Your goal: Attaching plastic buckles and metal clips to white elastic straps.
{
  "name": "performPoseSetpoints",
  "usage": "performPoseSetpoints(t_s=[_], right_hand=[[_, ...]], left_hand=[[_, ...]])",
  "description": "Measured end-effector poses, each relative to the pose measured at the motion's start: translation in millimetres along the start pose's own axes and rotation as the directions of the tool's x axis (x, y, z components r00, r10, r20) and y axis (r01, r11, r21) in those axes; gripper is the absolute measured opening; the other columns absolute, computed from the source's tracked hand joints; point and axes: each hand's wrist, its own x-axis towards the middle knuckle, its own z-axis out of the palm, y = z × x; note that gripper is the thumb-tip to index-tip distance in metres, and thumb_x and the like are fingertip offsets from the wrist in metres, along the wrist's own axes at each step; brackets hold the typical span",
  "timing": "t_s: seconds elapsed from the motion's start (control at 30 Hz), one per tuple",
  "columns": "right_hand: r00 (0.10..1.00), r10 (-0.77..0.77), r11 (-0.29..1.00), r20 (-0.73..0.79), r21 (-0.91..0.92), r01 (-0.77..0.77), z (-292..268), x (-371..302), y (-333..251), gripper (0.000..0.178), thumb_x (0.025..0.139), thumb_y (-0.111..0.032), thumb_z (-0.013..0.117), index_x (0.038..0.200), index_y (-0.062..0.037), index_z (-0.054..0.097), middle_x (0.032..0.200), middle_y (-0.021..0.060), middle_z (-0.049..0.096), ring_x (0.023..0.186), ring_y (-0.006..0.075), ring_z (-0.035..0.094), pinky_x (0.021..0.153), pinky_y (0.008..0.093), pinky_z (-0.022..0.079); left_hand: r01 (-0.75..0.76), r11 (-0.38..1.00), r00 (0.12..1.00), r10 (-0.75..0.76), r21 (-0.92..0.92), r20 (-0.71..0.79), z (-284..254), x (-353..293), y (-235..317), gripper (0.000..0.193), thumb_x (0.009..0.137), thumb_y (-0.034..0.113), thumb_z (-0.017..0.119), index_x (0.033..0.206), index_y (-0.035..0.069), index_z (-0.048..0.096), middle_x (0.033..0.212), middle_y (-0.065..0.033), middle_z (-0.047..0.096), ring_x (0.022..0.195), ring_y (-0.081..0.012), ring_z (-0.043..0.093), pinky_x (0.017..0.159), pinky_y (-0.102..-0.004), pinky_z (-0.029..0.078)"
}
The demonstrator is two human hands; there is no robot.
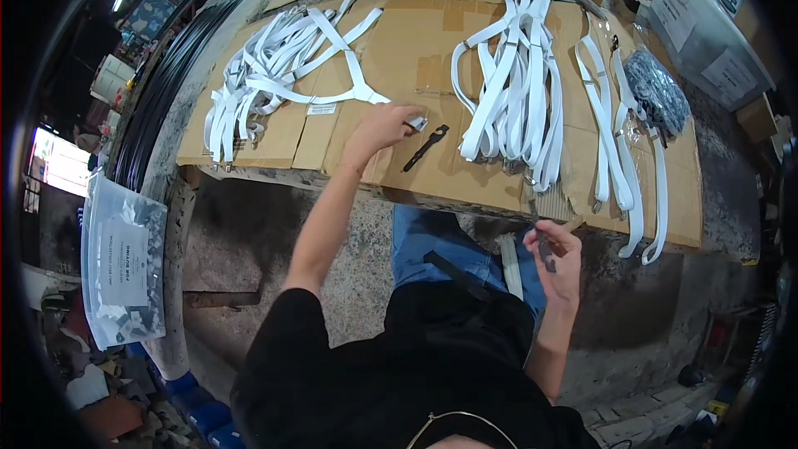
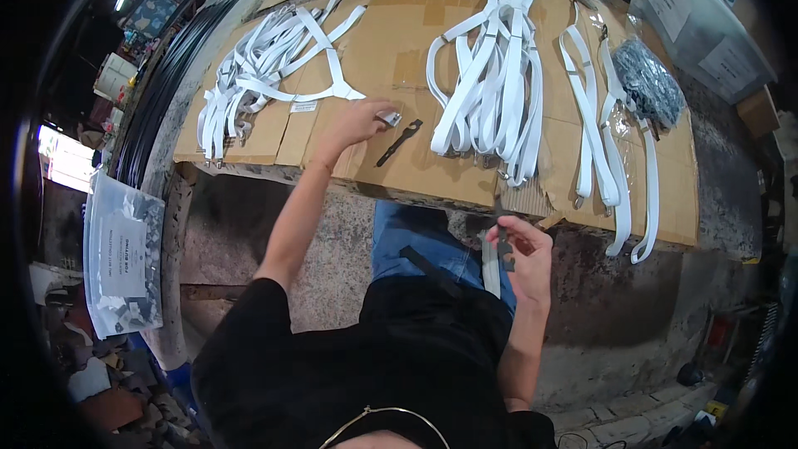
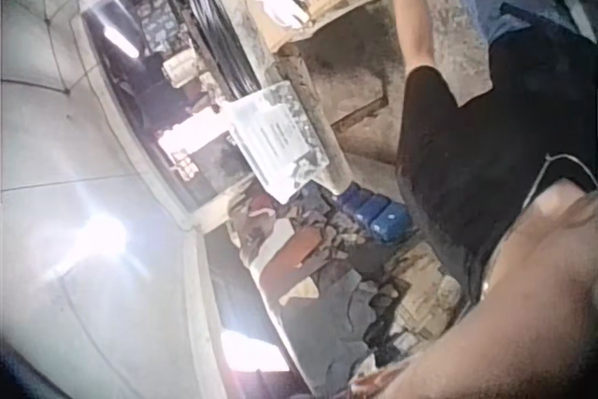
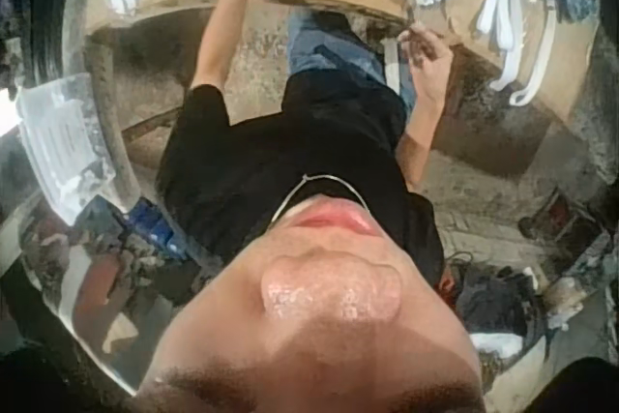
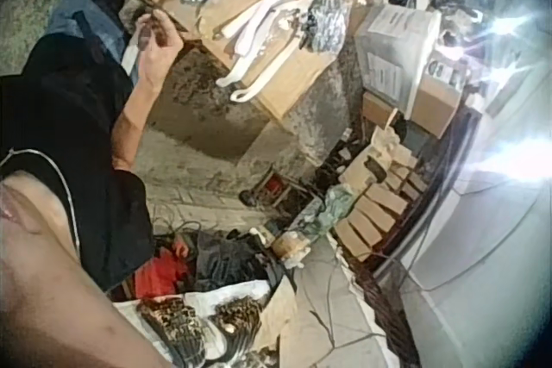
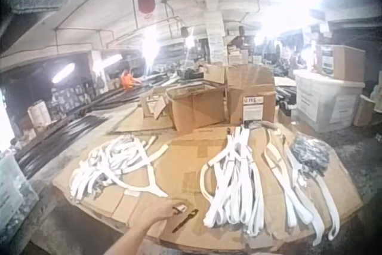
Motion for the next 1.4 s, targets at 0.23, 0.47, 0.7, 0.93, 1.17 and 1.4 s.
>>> performPoseSetpoints(t_s=[0.23,0.47,0.7,0.93,1.17,1.4], right_hand=[[0.993,-0.035,0.987,-0.117,0.151,0.052,5,1,28,0.01,0.079,0.004,0.062,0.089,0.0048,0.06,0.08,0.0054,0.058,0.07,0.0123,0.055,0.064,0.0249,0.045],[0.992,0.13,0.991,0.006,0.035,-0.13,18,-2,28,0.015,0.087,-0.017,0.061,0.088,-0.0019,0.057,0.082,0.0052,0.058,0.068,0.0072,0.051,0.057,0.0197,0.04],[0.985,0.166,0.98,0.049,-0.12,-0.159,43,20,26,0.013,0.091,-0.01,0.053,0.09,0.0022,0.056,0.075,0.0035,0.056,0.066,0.0102,0.05,0.059,0.0219,0.039],[0.978,0.159,0.956,0.134,0.225,-0.186,76,33,33,0.021,0.091,-0.01,0.047,0.096,0.0075,0.059,0.09,0.0078,0.056,0.071,0.0075,0.04,0.063,0.0224,0.033],[0.919,0.255,0.951,0.301,-0.247,-0.183,131,58,26,0.019,0.086,-0.011,0.059,0.097,0.0049,0.062,0.076,0.0001,0.057,0.066,0.0059,0.046,0.059,0.0197,0.036],[0.905,0.261,0.955,0.337,-0.225,-0.191,141,68,41,0.021,0.083,-0.007,0.064,0.101,0.004,0.062,0.078,-0.0005,0.06,0.067,0.0044,0.051,0.06,0.018,0.04]], left_hand=[[-0.016,0.998,0.996,0.021,-0.063,0.083,-18,15,11,0.027,0.082,0.01,0.056,0.109,0.011,0.062,0.087,-0.0133,0.054,0.084,-0.031,0.056,0.072,-0.037,0.044],[0.031,0.893,0.886,-0.233,-0.45,-0.402,-73,17,32,0.024,0.093,0.005,0.037,0.113,0.001,0.05,0.074,-0.0097,0.056,0.065,-0.0183,0.056,0.064,-0.0303,0.046],[-0.001,0.4,0.834,-0.505,-0.916,-0.221,-104,-3,51,0.022,0.095,0.016,0.038,0.108,0.001,0.047,0.065,-0.0019,0.042,0.051,-0.0115,0.044,0.047,-0.0272,0.041],[0.049,0.062,0.812,-0.583,-0.997,0.004,-94,-24,70,0.034,0.097,0.034,0.034,0.105,0.004,0.047,0.063,-0.0012,0.035,0.046,-0.01,0.033,0.042,-0.0249,0.03],[0.088,-0.065,0.88,-0.462,-0.994,0.108,-75,-54,93,0.046,0.094,0.042,0.024,0.111,0.005,0.047,0.065,0.001,0.034,0.051,-0.0088,0.031,0.048,-0.0238,0.027],[0.164,0.029,0.872,-0.471,-0.986,0.131,-57,-64,100,0.047,0.094,0.039,0.027,0.115,0.003,0.05,0.07,0.005,0.041,0.056,-0.0059,0.036,0.05,-0.0207,0.029]])
